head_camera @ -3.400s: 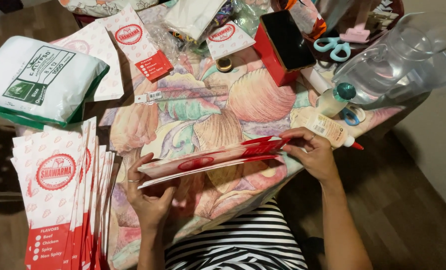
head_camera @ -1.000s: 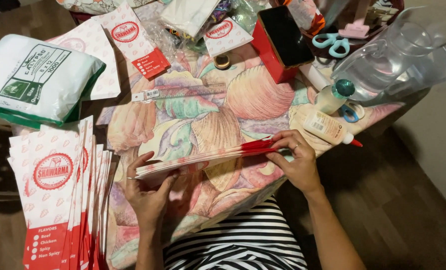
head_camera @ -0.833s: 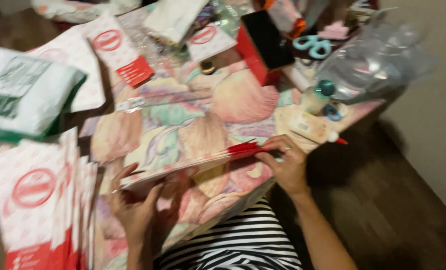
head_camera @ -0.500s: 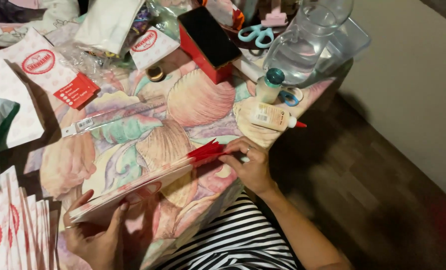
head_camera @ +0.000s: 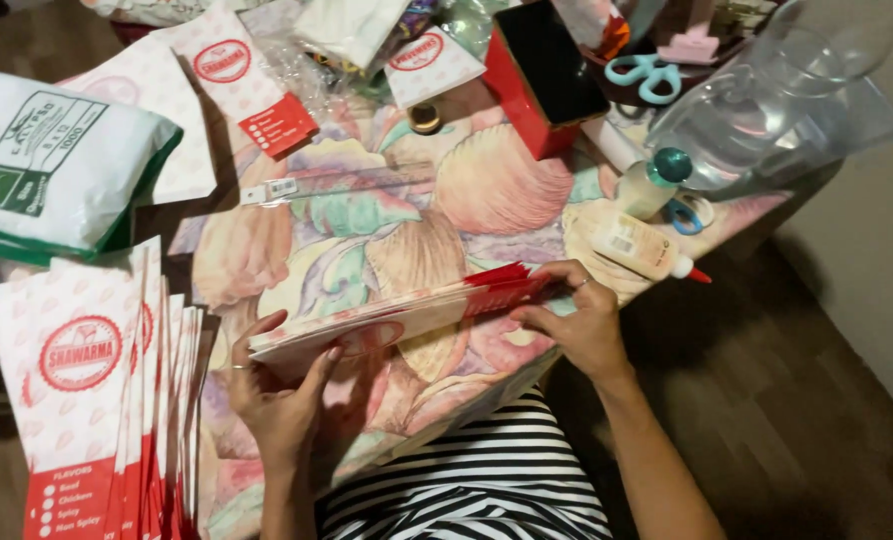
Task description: Manually assembling paper shawarma bags by aligning them, applying glue to the edges, and stacking them.
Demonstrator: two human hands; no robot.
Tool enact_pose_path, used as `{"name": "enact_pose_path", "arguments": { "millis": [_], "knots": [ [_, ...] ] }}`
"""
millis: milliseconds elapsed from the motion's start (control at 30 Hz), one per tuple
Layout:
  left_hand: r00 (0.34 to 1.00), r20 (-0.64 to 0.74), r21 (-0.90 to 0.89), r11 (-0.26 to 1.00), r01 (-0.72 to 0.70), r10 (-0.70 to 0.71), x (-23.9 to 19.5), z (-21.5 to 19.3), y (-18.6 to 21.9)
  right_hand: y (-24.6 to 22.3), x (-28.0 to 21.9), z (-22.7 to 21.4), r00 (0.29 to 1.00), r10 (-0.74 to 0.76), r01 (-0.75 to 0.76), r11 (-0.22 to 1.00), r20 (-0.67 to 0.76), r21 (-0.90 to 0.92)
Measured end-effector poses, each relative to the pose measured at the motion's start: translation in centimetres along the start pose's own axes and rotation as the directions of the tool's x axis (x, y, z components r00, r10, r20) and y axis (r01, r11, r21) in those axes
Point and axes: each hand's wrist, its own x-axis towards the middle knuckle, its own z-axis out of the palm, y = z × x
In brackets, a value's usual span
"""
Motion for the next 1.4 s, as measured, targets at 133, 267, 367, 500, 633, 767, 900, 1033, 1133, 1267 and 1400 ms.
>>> {"name": "enact_pose_path", "arguments": {
  "millis": [133, 267, 367, 500, 633, 767, 900, 1033, 1133, 1267, 1400],
  "knots": [
    [0.998, 0.05, -0.014, 0.999, -0.037, 0.038, 0.1, -0.3, -0.3, -0.3, 0.4, -2.1, 0.986, 0.128, -0.14, 0.983, 0.105, 0.116],
    [0.997, 0.077, -0.053, 0.999, -0.008, 0.012, 0.2, -0.4, -1.2, -0.8, 1.1, -2.1, 0.997, 0.079, -0.081, 0.99, 0.023, 0.114],
    [0.996, 0.083, -0.074, 0.997, -0.008, 0.014, 0.1, -0.5, -1.1, -1.2, 1.1, -1.2, 0.997, -0.067, 0.066, 0.997, -0.029, -0.038],
    [0.996, 0.082, -0.083, 0.996, 0.039, -0.033, 0.0, -0.4, -1.1, -2.0, 0.6, -0.2, 0.997, 0.076, -0.079, 0.984, 0.023, 0.16],
    [0.994, 0.104, -0.057, 0.998, 0.024, -0.018, 0.1, -0.5, -1.6, -1.9, 0.7, -0.1, 0.984, 0.077, -0.134, 0.914, 0.161, 0.383],
    [0.998, 0.065, -0.087, 0.996, 0.011, -0.005, 0.2, 0.2, -1.3, -3.4, 0.0, 1.2, 0.904, 0.078, -0.277, 0.855, 0.42, 0.438],
    [0.99, -0.112, -0.099, 0.991, -0.091, 0.08, -0.2, 0.3, -3.2, -2.0, 0.1, 2.5, 0.947, -0.054, -0.084, 0.911, 0.318, 0.405],
    [0.99, -0.133, -0.142, 0.988, -0.056, 0.037, -0.2, 0.0, -0.9, 1.0, 0.6, 2.5, 0.975, 0.009, -0.07, 0.961, 0.224, 0.268],
    [0.991, -0.131, -0.087, 0.995, -0.051, 0.039, -0.8, -1.1, -1.0, -1.2, 1.1, 2.6, 0.968, -0.087, 0.047, 0.984, 0.236, 0.171],
    [0.997, -0.069, -0.121, 0.992, -0.034, 0.026, 0.0, -2.9, -0.3, -2.5, 1.1, 3.8, 0.955, -0.082, 0.017, 0.975, 0.286, 0.222],
    [0.997, -0.069, -0.085, 0.996, -0.039, 0.033, 0.0, -2.9, -1.5, -3.5, 1.0, 5.7, 0.947, -0.046, -0.078, 0.928, 0.319, 0.364]
  ]
}}
